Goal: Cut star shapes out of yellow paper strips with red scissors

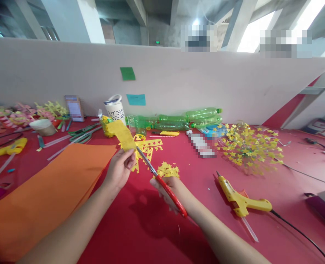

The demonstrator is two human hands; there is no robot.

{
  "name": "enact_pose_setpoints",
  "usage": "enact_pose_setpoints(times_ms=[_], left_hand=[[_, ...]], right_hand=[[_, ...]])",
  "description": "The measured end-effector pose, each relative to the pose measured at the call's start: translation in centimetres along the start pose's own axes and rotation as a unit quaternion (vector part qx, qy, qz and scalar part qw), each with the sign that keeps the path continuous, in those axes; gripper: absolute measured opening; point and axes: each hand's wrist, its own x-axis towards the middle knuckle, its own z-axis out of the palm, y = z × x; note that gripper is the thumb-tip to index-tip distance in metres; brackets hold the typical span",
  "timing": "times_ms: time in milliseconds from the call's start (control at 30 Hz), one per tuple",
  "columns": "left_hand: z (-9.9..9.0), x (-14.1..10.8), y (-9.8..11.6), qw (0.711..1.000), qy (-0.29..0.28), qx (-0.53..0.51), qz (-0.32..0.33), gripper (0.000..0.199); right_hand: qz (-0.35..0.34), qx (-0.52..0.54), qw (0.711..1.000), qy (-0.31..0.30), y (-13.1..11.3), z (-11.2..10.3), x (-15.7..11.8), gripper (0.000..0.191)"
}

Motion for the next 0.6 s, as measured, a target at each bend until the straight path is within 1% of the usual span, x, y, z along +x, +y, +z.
enact_pose_setpoints(times_ms=[67,167,333,500,600], left_hand=[[-0.1,0.2,0.0,1.0,0.0,0.006,0.004,0.019],[-0.3,0.2,0.1,0.999,0.01,0.048,0.022,0.02],[-0.4,0.2,0.1,0.995,0.007,0.086,0.044,0.017],[-0.3,0.2,0.1,0.994,0.002,0.098,0.043,0.016],[-0.2,0.1,0.2,0.995,0.006,0.097,0.033,0.016]], right_hand=[[0.006,0.002,1.0,0.001,0.2,0.0,0.1,0.052],[0.009,0.0,1.0,0.003,0.2,-0.1,0.1,0.052],[0.003,-0.016,1.0,-0.015,0.0,-0.3,-0.1,0.054],[-0.031,-0.02,0.999,-0.034,0.6,-0.5,0.1,0.057],[-0.038,-0.015,0.998,-0.038,1.0,-0.6,0.1,0.057]])
